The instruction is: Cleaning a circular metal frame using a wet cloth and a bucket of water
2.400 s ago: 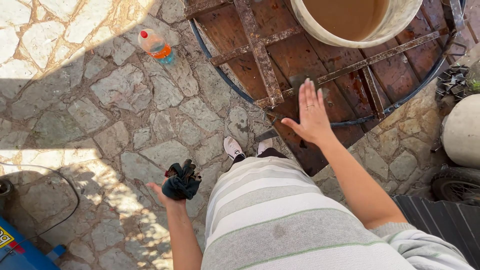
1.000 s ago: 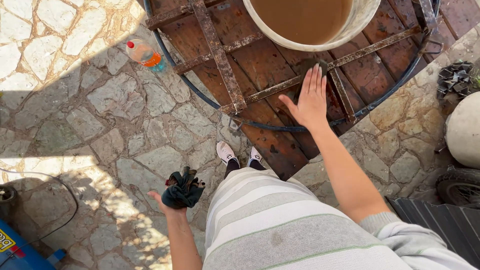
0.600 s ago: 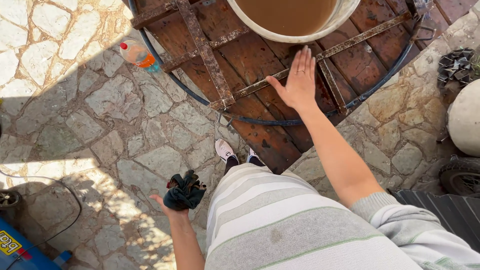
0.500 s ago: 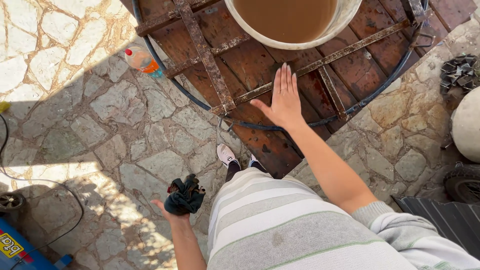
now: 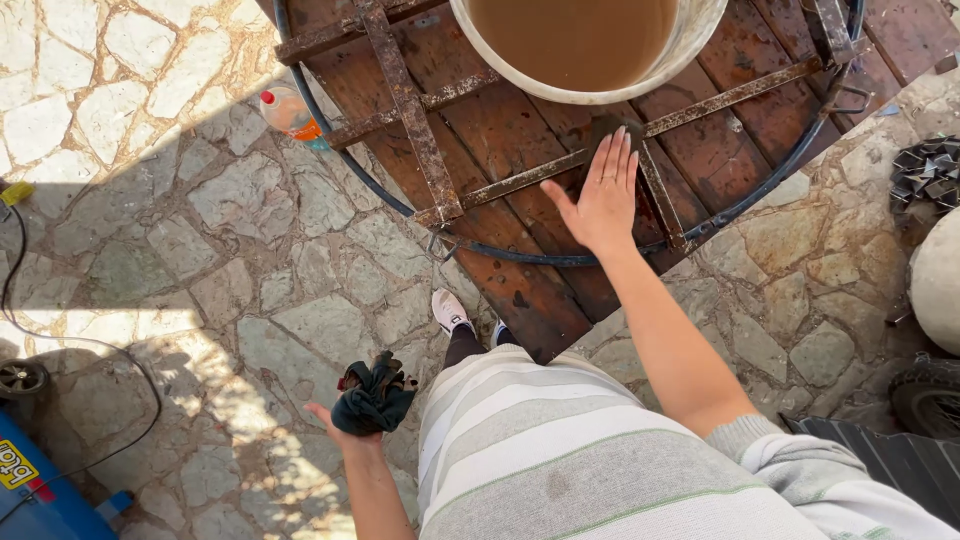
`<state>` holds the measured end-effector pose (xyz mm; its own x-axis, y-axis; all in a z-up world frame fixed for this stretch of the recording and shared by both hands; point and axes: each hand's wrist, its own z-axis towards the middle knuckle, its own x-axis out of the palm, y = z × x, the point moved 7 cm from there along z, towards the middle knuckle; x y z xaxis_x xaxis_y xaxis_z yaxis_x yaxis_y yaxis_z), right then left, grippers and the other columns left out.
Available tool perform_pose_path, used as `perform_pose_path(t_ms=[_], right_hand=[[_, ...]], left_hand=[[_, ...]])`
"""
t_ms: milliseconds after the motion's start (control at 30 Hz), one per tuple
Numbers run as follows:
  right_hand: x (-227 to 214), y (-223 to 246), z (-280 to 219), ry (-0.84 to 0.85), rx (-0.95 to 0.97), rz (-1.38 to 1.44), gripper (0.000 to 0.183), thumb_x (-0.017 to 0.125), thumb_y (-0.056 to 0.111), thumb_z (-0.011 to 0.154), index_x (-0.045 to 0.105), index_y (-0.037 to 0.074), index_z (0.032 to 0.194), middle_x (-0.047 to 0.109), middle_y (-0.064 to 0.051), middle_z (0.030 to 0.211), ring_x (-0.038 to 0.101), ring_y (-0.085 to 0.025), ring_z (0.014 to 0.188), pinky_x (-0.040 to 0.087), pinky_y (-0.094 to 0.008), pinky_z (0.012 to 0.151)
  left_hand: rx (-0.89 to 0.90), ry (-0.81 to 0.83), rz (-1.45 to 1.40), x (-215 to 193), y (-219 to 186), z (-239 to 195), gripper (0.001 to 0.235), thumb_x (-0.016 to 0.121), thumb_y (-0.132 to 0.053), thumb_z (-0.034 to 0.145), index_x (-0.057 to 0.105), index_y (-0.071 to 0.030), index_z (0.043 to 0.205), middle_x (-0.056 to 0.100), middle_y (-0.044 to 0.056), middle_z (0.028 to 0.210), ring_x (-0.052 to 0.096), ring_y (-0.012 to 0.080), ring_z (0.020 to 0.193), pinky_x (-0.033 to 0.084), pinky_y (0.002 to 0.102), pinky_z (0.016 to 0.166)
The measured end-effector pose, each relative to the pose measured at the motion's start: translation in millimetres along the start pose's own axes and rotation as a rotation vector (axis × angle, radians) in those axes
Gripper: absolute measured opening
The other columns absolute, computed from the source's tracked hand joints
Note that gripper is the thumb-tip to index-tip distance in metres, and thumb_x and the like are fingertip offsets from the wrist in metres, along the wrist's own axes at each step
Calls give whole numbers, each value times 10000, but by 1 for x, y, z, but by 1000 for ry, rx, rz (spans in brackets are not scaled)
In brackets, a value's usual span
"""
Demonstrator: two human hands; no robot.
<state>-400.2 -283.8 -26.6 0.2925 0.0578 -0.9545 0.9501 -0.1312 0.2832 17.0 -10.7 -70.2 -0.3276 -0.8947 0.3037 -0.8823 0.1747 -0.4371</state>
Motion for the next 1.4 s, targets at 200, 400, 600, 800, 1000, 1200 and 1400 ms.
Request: perform_pose_path(t_ms=[200,400,600,800,1000,1200,1400], right_hand=[[7,37,-12,-30,-124,35,1227,449,834,922,120,-157,1567,73,-406,1629,73,-499,1552,-9,-555,1276],[-16,3,17,-30,40,-18,1226,383,850,940,132,-174,1565,74,-414,1624,66,-486,1553,-36,-541,1263],[2,33,-19,3,-37,21,1268,380,883,880,102,-140,1575,59,-387,1639,61,-465,1560,-30,-525,1274],[8,27,2,8,-59,-37,1267,371,877,903,98,-163,1574,45,-406,1633,42,-493,1556,-54,-544,1266],[-5,10,-11,71,-44,-35,1227,344,843,918,64,-151,1579,18,-393,1639,21,-473,1556,-48,-531,1267],[11,66,-20,117,-172,-67,1284,385,878,851,93,-137,1580,41,-372,1650,43,-447,1565,-19,-505,1282],[-6,8,2,89,12,-84,1220,328,849,918,27,-131,1581,-5,-376,1644,3,-444,1562,-38,-519,1272]], left_hand=[[2,-18,-34,-27,14,-3,756,353,-783,1008,28,-233,1414,487,28,1007,525,197,946,377,445,1027],[-13,-13,-57,-44,15,4,826,356,-794,1000,0,-233,1492,510,37,1053,550,204,990,375,460,1068],[-18,-5,-75,-38,11,21,901,358,-804,992,-28,-232,1570,534,46,1099,576,211,1034,372,475,1108],[-45,-7,-74,-24,-9,53,978,361,-814,984,-56,-231,1649,557,55,1145,601,218,1079,370,490,1149],[-91,74,-77,-29,-42,113,1015,321,-829,976,-162,-226,1634,262,67,1639,329,365,1486,189,666,1241],[-95,69,22,-24,-61,136,1002,338,-817,982,-105,-203,1639,169,79,1690,236,364,1543,166,669,1259],[-69,12,66,-13,-77,158,980,383,-782,1004,-43,-174,1644,200,66,1688,272,324,1535,229,608,1267]])
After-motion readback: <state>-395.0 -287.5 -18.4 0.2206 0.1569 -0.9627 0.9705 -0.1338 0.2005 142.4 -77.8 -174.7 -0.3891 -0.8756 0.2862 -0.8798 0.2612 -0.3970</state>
